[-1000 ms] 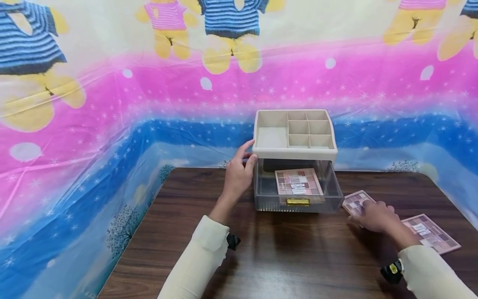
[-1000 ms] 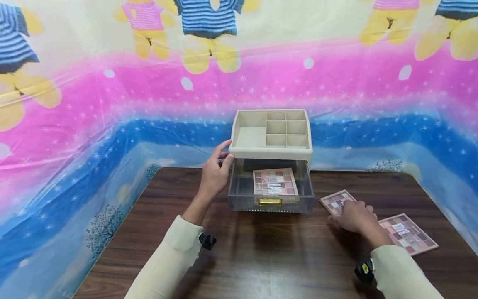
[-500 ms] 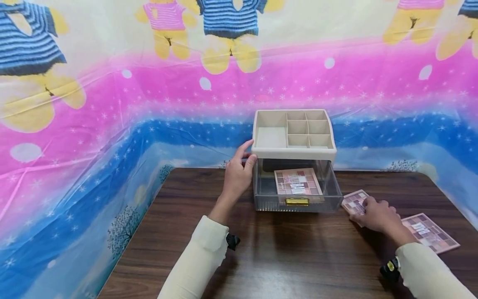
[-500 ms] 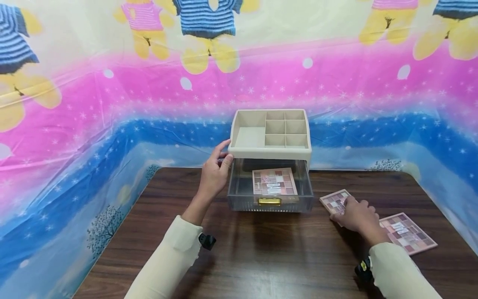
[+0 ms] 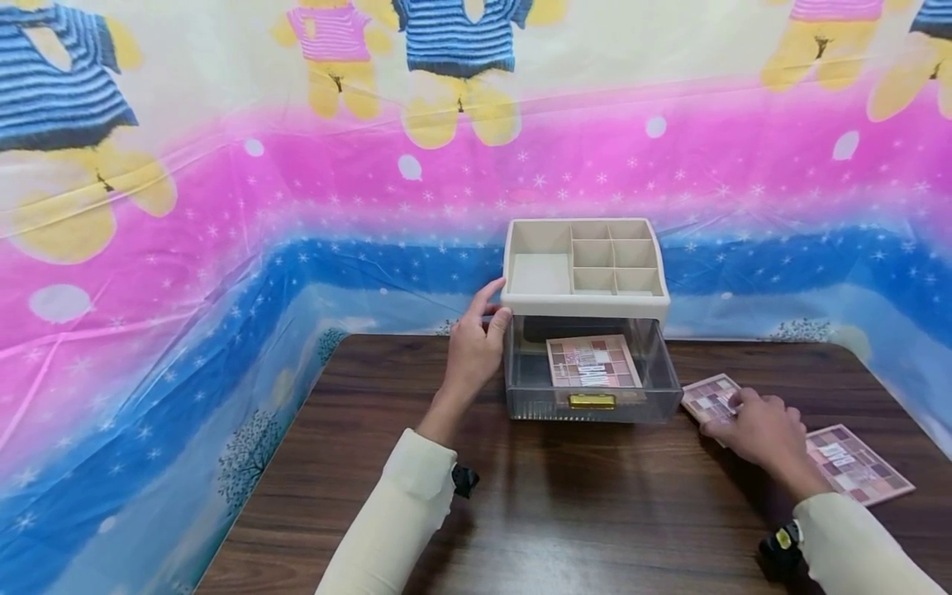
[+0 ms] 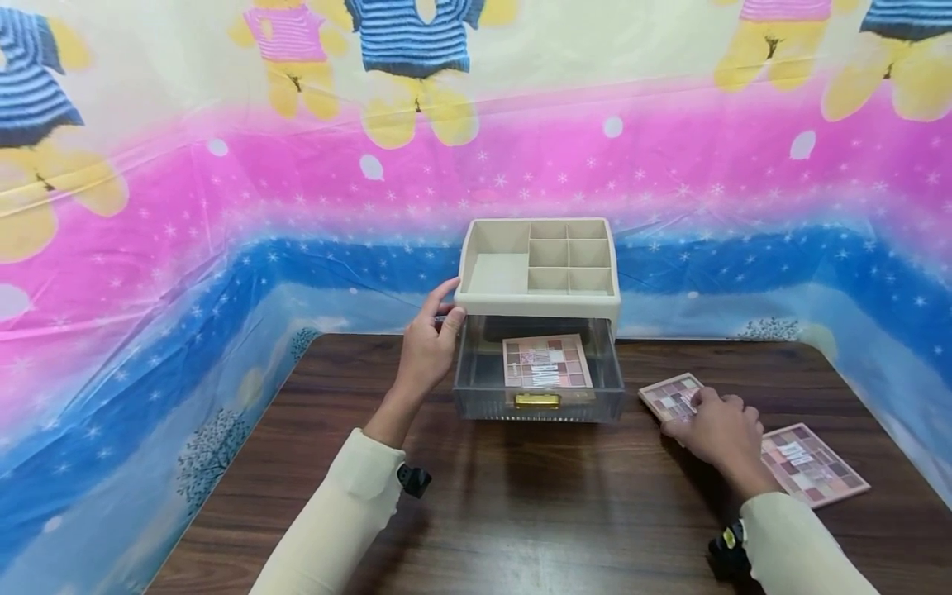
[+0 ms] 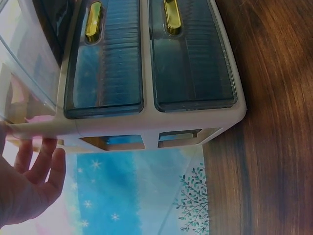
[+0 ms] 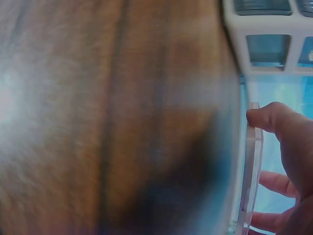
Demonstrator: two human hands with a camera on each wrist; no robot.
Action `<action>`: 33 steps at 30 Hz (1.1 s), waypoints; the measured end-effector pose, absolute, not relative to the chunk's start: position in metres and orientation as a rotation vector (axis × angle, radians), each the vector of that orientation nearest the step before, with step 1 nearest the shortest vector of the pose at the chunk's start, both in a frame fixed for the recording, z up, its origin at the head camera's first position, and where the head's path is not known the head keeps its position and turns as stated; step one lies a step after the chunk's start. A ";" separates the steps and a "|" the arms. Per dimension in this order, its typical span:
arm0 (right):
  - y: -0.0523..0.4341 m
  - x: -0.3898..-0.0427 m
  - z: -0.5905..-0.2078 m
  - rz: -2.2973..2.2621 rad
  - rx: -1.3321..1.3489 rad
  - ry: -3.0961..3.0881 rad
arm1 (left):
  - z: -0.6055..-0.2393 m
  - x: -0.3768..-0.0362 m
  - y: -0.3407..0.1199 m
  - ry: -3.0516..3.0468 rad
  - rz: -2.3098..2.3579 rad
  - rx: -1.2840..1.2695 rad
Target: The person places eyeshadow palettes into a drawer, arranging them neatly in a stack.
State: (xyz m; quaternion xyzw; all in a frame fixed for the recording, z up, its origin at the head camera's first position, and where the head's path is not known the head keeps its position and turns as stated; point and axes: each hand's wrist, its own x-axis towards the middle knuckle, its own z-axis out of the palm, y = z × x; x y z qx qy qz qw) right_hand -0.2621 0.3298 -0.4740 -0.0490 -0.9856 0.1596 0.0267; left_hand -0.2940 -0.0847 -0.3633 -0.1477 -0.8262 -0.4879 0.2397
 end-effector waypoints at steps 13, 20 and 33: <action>0.328 -0.256 -0.412 0.502 0.067 -2.820 | -0.363 -0.295 -0.086 -2.262 -1.316 -0.405; 0.321 -0.244 -0.354 0.656 0.084 -2.751 | -0.362 -0.296 -0.085 -2.260 -1.311 -0.404; 0.274 -0.209 -0.296 0.694 0.399 -2.588 | -0.364 -0.297 -0.083 -2.254 -1.318 -0.397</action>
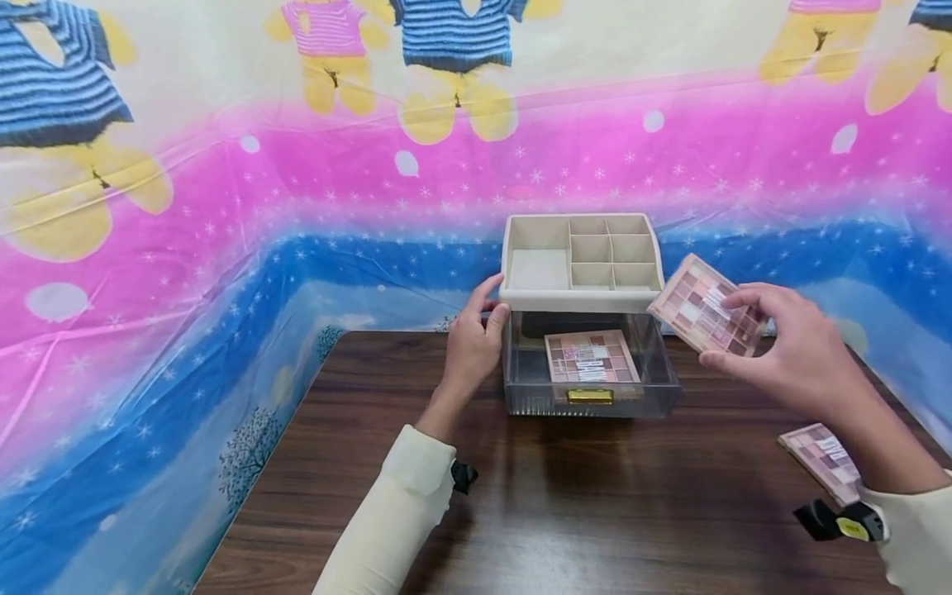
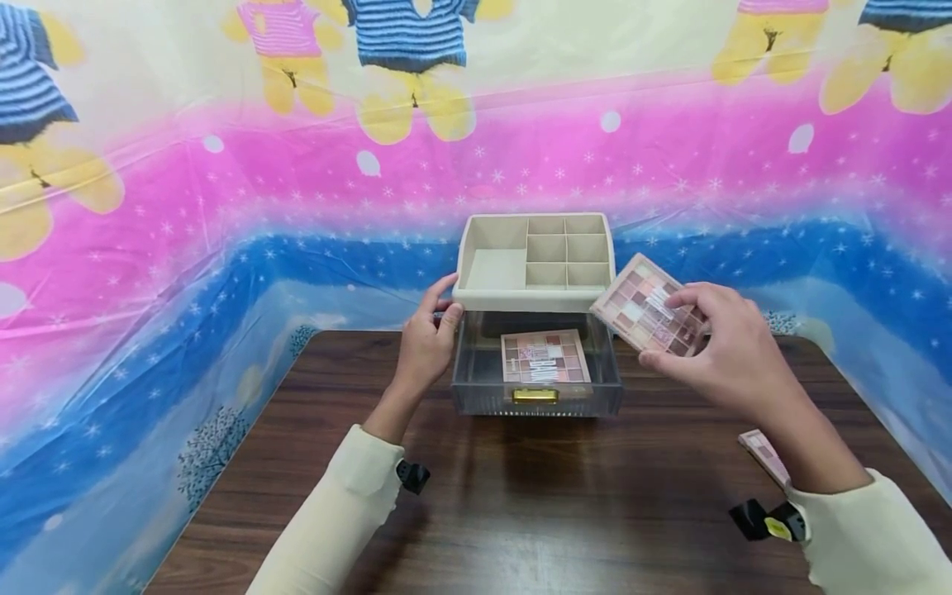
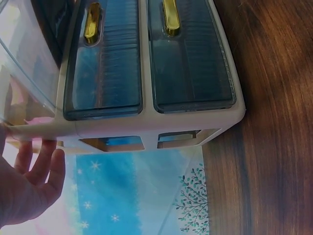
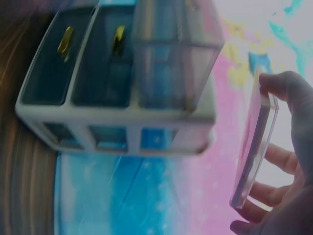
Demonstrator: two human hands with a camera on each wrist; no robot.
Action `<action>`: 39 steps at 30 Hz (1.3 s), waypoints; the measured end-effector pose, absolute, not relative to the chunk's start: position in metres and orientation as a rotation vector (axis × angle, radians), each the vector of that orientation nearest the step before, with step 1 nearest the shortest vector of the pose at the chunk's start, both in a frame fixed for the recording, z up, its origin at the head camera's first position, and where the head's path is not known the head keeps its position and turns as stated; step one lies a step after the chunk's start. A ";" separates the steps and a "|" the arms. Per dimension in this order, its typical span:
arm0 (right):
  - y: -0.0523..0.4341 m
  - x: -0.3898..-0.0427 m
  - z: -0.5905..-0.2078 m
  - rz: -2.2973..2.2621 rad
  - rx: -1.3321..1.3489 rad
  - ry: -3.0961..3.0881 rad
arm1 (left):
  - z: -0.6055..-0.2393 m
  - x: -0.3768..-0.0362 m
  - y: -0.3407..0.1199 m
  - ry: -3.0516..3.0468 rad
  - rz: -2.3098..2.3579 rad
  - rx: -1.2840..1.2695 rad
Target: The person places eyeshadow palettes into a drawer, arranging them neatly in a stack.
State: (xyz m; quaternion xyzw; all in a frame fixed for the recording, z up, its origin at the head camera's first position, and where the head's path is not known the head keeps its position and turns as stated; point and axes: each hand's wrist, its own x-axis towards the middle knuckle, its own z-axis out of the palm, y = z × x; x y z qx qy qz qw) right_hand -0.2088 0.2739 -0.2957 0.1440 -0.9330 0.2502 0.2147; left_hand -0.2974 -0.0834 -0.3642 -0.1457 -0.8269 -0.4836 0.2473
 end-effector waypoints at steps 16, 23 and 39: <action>0.219 -0.199 -0.297 0.576 0.991 -2.638 | -0.365 -0.297 -0.084 -2.271 -1.312 -0.386; 0.206 -0.210 -0.296 0.556 1.037 -2.682 | -0.365 -0.296 -0.083 -2.274 -1.305 -0.390; 0.213 -0.215 -0.302 0.607 1.059 -2.632 | -0.365 -0.297 -0.083 -2.261 -1.315 -0.398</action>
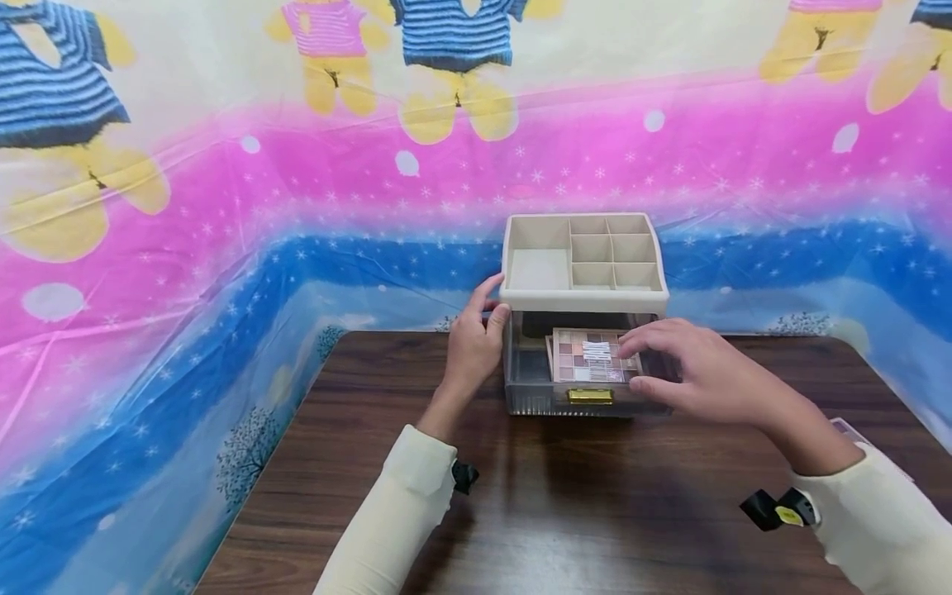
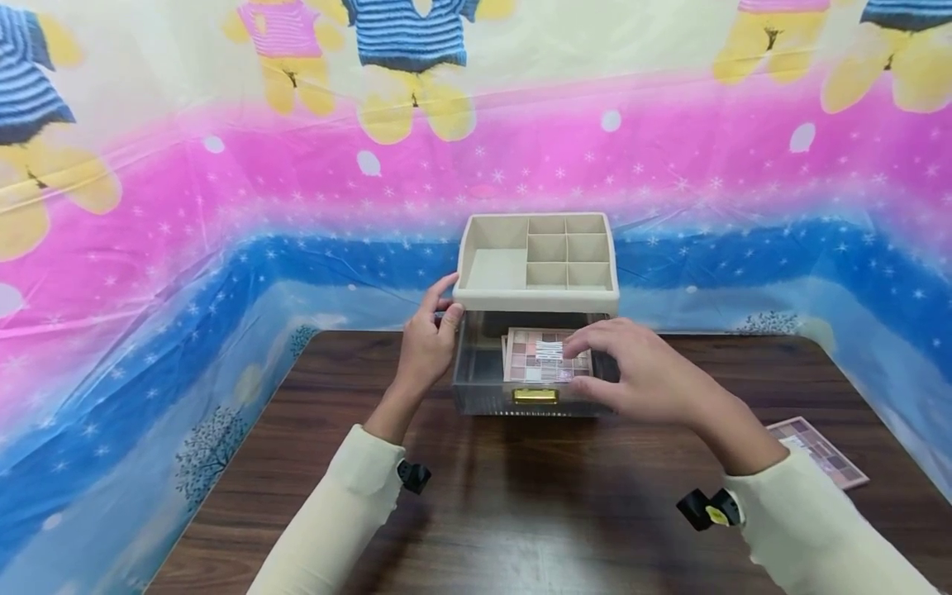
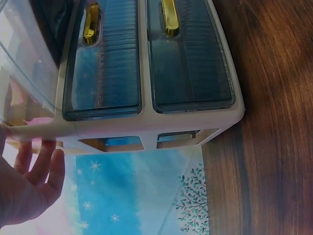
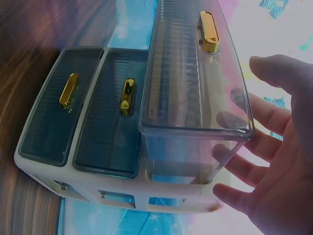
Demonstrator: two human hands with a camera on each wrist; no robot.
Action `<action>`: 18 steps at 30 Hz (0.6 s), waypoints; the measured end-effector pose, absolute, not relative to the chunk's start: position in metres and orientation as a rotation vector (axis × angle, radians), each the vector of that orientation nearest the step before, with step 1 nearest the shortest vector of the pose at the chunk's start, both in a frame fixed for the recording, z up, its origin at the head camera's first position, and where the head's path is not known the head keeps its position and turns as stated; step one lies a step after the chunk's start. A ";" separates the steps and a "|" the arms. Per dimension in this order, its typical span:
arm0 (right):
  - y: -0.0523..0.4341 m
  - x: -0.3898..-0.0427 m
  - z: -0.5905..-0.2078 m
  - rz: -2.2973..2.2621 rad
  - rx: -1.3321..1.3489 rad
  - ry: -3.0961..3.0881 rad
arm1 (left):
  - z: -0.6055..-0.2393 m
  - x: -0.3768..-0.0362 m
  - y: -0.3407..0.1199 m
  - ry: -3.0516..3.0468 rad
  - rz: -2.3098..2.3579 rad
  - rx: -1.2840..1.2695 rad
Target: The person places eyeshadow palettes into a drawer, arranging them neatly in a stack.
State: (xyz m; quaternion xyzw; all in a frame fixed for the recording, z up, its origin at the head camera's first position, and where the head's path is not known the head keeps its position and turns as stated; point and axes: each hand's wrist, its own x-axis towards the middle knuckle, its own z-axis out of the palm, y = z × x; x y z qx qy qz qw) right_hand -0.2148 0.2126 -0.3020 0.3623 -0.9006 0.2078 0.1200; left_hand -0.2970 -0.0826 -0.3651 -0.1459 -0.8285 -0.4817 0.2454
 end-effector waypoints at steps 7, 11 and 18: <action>0.229 -0.210 -0.304 0.670 0.890 -2.584 | -0.365 -0.296 -0.082 -2.269 -1.315 -0.396; 0.248 -0.211 -0.305 0.654 0.762 -2.574 | -0.365 -0.296 -0.081 -2.271 -1.315 -0.395; 0.288 -0.222 -0.327 0.554 0.587 -2.658 | -0.365 -0.295 -0.082 -2.263 -1.312 -0.395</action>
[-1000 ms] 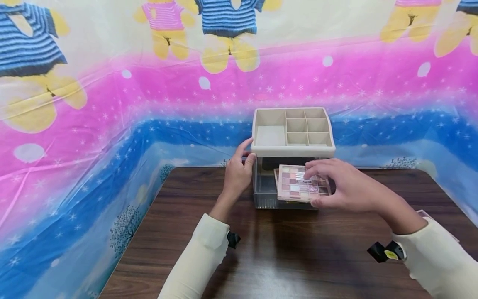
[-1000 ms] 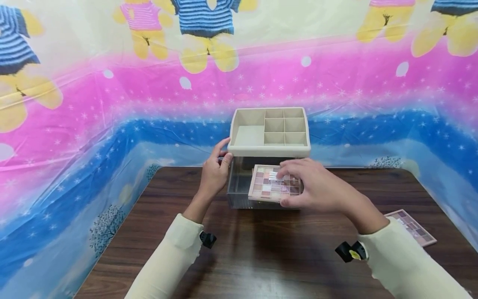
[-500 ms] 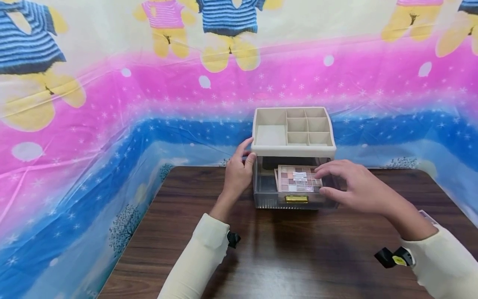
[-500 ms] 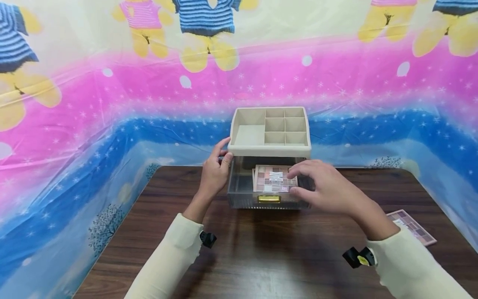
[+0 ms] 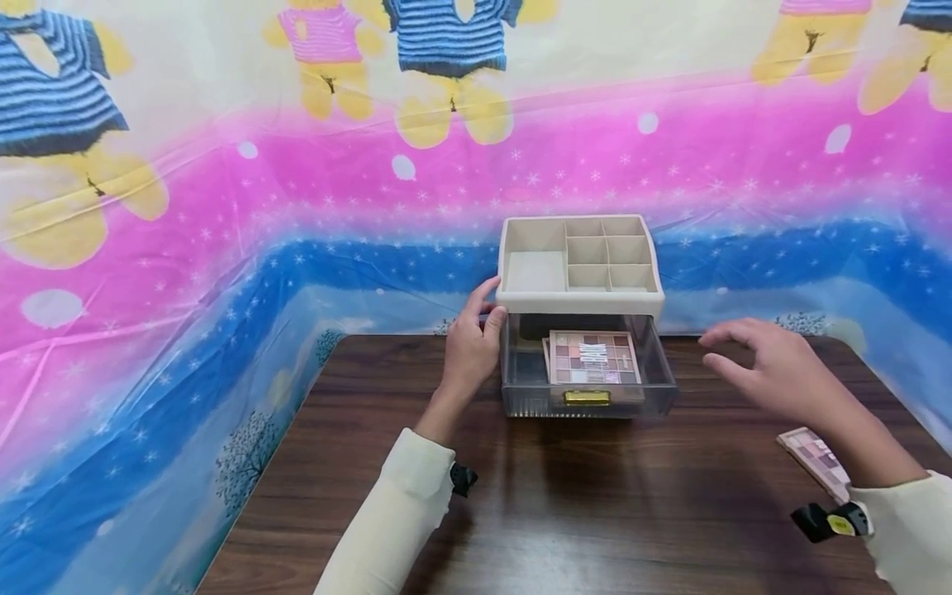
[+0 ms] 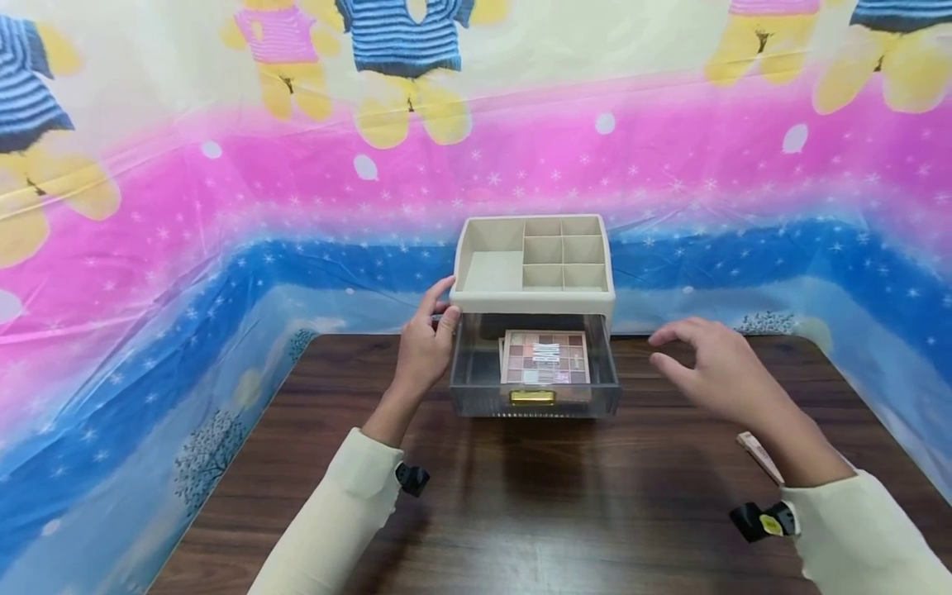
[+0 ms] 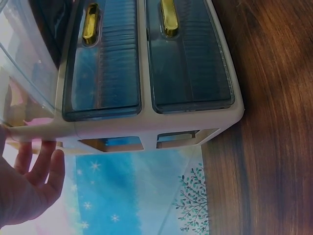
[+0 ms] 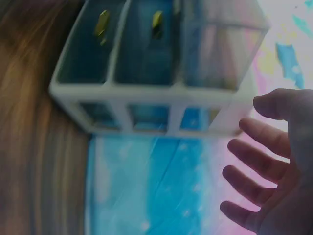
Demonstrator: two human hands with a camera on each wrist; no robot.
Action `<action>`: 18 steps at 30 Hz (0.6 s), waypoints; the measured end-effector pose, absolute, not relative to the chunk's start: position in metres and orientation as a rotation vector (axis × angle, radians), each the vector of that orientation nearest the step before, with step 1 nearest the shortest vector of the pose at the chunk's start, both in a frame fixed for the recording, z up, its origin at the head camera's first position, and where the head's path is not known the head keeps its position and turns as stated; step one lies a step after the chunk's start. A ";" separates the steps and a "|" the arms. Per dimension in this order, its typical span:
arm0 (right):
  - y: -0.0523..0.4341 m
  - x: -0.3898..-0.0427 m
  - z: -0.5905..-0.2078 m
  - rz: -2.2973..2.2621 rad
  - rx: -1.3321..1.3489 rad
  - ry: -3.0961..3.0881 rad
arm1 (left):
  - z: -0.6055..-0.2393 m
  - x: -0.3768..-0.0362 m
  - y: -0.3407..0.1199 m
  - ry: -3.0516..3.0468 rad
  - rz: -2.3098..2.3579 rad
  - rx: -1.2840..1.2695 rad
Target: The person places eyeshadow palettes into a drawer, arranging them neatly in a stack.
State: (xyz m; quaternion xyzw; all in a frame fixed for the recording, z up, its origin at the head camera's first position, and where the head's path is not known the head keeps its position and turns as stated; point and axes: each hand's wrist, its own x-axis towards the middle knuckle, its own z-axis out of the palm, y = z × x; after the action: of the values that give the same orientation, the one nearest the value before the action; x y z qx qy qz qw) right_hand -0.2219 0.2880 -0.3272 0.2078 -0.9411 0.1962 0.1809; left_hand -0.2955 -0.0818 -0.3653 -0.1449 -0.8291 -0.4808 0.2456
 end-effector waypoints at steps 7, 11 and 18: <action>0.327 -0.231 -0.361 0.452 0.399 -2.911 | -0.366 -0.295 -0.082 -2.261 -1.316 -0.404; 0.351 -0.228 -0.381 0.363 0.278 -3.072 | -0.366 -0.295 -0.083 -2.262 -1.302 -0.400; 0.385 -0.220 -0.414 0.299 -0.044 -3.250 | -0.365 -0.296 -0.084 -2.258 -1.293 -0.403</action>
State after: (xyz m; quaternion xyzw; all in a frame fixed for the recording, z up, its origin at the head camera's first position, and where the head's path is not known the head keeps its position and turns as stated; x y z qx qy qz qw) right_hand -0.2195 0.3849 -0.4143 -0.0135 -0.9938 0.0914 -0.0613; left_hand -0.2960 -0.0835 -0.3651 -0.1482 -0.8301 -0.4751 0.2516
